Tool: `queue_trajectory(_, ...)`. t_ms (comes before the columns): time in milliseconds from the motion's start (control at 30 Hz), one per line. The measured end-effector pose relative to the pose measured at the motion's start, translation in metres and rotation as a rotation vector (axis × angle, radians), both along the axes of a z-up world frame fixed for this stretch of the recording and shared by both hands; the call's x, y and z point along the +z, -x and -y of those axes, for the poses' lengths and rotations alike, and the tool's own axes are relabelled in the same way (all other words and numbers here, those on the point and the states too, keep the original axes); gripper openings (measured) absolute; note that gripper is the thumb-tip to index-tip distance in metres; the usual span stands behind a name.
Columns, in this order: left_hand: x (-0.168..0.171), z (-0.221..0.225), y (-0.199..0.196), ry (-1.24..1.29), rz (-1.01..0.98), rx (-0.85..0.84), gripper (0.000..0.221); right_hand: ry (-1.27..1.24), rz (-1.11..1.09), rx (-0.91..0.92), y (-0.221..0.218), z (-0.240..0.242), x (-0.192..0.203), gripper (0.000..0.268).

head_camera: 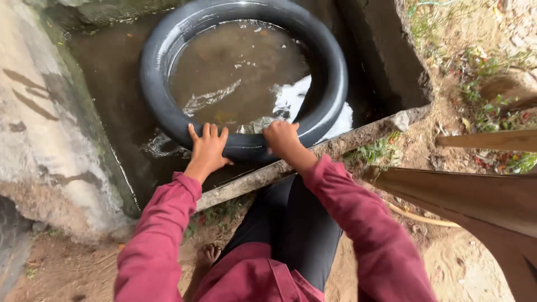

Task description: Checking a motorcycle inner tube for leaks in a basin of water.

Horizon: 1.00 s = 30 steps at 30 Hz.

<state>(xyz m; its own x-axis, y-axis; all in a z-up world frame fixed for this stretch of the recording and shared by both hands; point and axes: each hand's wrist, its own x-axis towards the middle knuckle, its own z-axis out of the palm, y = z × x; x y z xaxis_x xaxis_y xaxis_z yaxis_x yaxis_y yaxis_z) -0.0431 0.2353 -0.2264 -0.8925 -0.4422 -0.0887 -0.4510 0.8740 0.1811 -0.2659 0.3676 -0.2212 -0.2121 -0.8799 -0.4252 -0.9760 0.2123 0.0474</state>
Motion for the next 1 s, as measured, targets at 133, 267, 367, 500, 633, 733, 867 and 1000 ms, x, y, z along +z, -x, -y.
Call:
queue_trajectory(133, -0.025, -0.001, 0.0, 0.074, 0.191, 0.002, 0.108, -0.101, -0.117, -0.29, 0.015, 0.029, 0.016, 0.04)
queue_trajectory(267, -0.003, -0.002, -0.014, 0.217, 0.308, -0.004, 0.119, -0.441, 0.049, -0.477, 0.022, 0.034, 0.045, 0.079)
queue_trajectory(367, -0.053, 0.016, -0.011, -0.113, 0.41, -0.026, 0.133, -0.739, 0.118, -0.307, 0.068, 0.015, 0.02, 0.131)
queue_trajectory(500, -0.076, 0.059, -0.021, -0.259, -0.27, 0.077, 0.142, -0.447, 0.068, -0.283, 0.15, -0.018, 0.01, 0.15)
queue_trajectory(633, -0.052, 0.129, -0.018, -0.182, 0.035, 0.398, 0.165, -0.173, 0.032, -0.351, 0.214, -0.033, -0.007, 0.169)
queue_trajectory(733, -0.062, 0.172, -0.01, -0.336, 0.228, 0.405, 0.176, -0.164, 0.062, -0.346, 0.237, -0.019, -0.05, 0.182)
queue_trajectory(867, -0.067, 0.165, -0.008, -0.466, 0.381, 0.34, 0.178, -0.051, -0.027, -0.176, 0.254, -0.032, -0.099, 0.186)
queue_trajectory(1000, -0.089, 0.168, 0.014, -0.484, 0.438, 0.381, 0.18, -0.224, -0.061, -0.335, 0.246, -0.013, -0.096, 0.186)
